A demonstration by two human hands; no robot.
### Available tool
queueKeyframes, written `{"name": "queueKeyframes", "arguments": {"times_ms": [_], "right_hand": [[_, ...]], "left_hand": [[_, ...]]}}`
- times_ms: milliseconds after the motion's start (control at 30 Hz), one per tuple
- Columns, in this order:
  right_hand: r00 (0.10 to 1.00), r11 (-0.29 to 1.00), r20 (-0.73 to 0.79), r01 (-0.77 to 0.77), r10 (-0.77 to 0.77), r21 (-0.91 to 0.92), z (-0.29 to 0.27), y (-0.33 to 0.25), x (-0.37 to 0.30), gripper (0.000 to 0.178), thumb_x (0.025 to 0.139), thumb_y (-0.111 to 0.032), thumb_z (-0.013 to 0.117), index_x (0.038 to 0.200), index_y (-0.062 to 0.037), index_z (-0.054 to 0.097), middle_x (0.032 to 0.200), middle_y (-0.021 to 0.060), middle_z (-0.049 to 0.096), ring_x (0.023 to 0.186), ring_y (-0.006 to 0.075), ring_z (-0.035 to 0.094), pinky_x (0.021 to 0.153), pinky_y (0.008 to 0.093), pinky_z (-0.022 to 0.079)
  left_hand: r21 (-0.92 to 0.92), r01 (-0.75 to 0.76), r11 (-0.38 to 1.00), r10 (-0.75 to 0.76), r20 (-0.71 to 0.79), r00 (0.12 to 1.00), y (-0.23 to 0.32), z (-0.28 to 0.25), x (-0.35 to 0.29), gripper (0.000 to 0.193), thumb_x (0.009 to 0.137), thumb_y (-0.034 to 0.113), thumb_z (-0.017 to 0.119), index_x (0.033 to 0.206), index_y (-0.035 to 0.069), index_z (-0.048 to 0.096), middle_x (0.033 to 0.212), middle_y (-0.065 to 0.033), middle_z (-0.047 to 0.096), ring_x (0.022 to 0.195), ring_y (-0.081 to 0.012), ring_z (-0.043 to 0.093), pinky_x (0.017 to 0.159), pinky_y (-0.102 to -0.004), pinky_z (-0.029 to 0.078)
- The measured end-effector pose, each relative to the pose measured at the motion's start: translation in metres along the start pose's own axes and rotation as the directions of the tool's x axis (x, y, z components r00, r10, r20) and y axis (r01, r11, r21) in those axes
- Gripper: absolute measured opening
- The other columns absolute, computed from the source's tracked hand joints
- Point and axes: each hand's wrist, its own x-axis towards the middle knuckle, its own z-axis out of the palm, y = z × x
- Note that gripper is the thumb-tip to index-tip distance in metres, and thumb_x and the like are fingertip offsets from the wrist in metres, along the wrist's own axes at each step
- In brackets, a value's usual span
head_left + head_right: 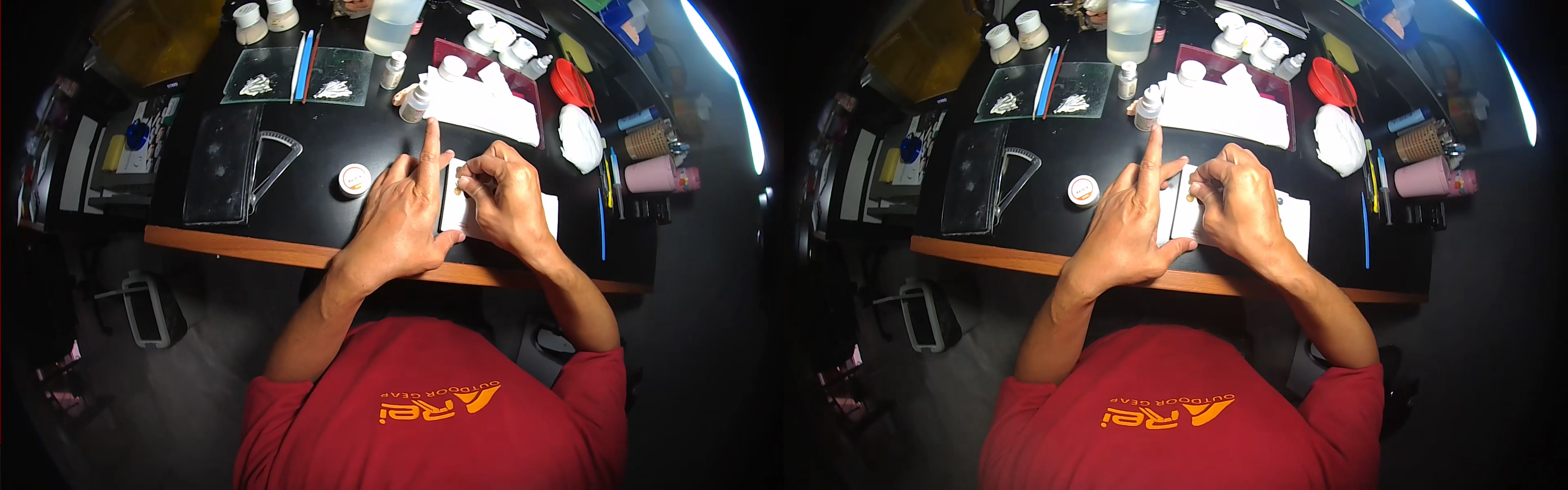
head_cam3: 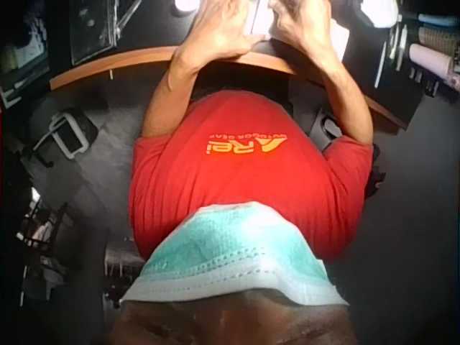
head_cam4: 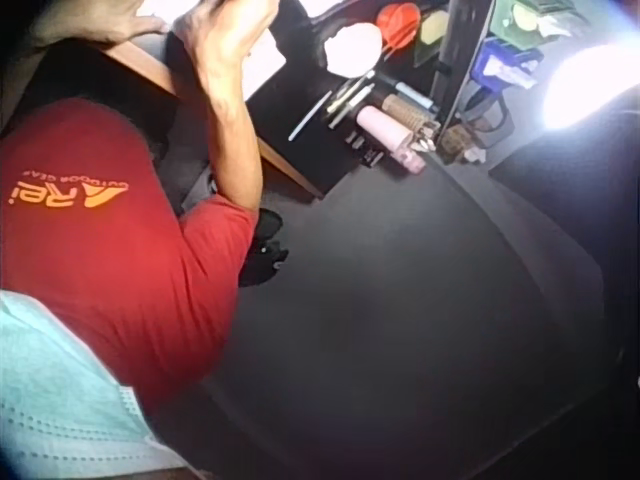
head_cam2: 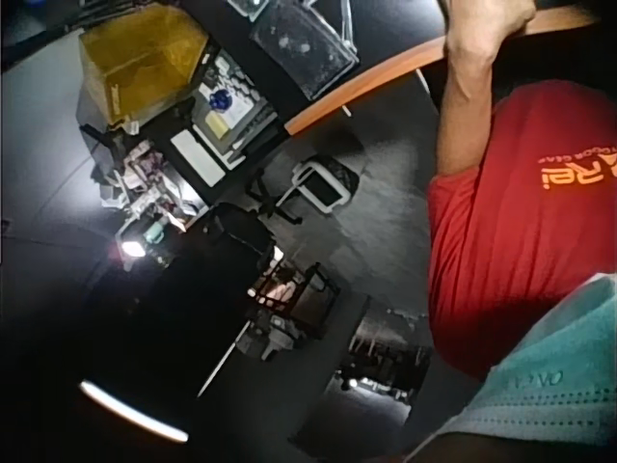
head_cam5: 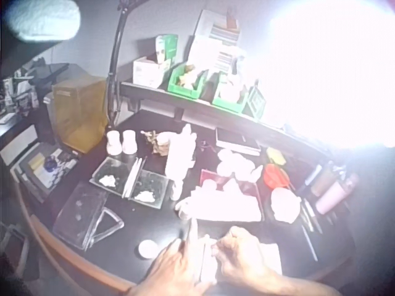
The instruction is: Picking up dental stain containers from a drawer and preparing a color palette on a laboratory bench.
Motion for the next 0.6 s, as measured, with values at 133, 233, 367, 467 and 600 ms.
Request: {"name": "queueKeyframes", "arguments": {"times_ms": [133, 233, 367, 467, 600], "right_hand": [[0.983, 0.946, -0.008, -0.175, 0.184, 0.274, -0.001, 0.006, -0.001, 0.005, 0.088, -0.003, 0.078, 0.091, 0.0004, 0.079, 0.081, 0.0097, 0.061, 0.073, 0.0197, 0.058, 0.07, 0.0372, 0.049], [0.979, 0.949, -0.057, -0.174, 0.196, 0.264, -0.012, 0.01, 0.002, 0.01, 0.088, -0.004, 0.079, 0.097, -0.0001, 0.08, 0.084, 0.0066, 0.062, 0.077, 0.0134, 0.056, 0.07, 0.032, 0.048], [0.983, 0.943, -0.088, -0.129, 0.164, 0.308, -0.024, 0.018, 0.001, 0.011, 0.089, -0.002, 0.078, 0.099, 0.0021, 0.078, 0.086, 0.0051, 0.065, 0.08, 0.0107, 0.057, 0.07, 0.0285, 0.049], [0.961, 0.824, 0.04, -0.255, 0.273, 0.506, -0.028, 0.018, -0.001, 0.011, 0.093, -0.001, 0.076, 0.103, 0.0036, 0.077, 0.089, 0.0046, 0.069, 0.081, 0.0087, 0.06, 0.07, 0.0254, 0.052], [0.947, 0.723, 0.141, -0.313, 0.29, 0.616, -0.031, 0.02, -0.006, 0.012, 0.096, -0.002, 0.075, 0.107, 0.0046, 0.074, 0.093, 0.0054, 0.072, 0.081, 0.0077, 0.064, 0.071, 0.0234, 0.054]], "left_hand": [[0.024, -0.011, 1.0, 0.011, -0.019, 1.0, -0.003, 0.002, 0.001, 0.14, 0.069, 0.023, 0.094, 0.167, -0.007, -0.001, 0.148, -0.0207, 0.062, 0.128, -0.0397, 0.058, 0.112, -0.0472, 0.044], [0.021, -0.014, 1.0, 0.014, -0.004, 1.0, -0.001, 0.0, 0.002, 0.137, 0.071, 0.021, 0.091, 0.166, -0.008, -0.003, 0.148, -0.0218, 0.062, 0.125, -0.0416, 0.058, 0.113, -0.0475, 0.042], [0.011, -0.01, 1.0, 0.01, 0.009, 1.0, 0.0, 0.0, 0.003, 0.135, 0.072, 0.018, 0.089, 0.166, -0.008, -0.004, 0.148, -0.0237, 0.062, 0.122, -0.0424, 0.058, 0.112, -0.0479, 0.041], [0.013, -0.012, 1.0, 0.012, 0.005, 1.0, 0.0, -0.001, 0.002, 0.134, 0.072, 0.019, 0.09, 0.167, -0.008, -0.001, 0.149, -0.0235, 0.061, 0.12, -0.0406, 0.058, 0.111, -0.0472, 0.042], [0.013, -0.003, 1.0, 0.003, -0.012, 1.0, -0.002, 0.0, 0.001, 0.136, 0.069, 0.024, 0.094, 0.168, -0.006, 0.005, 0.149, -0.0193, 0.062, 0.124, -0.0376, 0.057, 0.111, -0.0444, 0.043]]}}
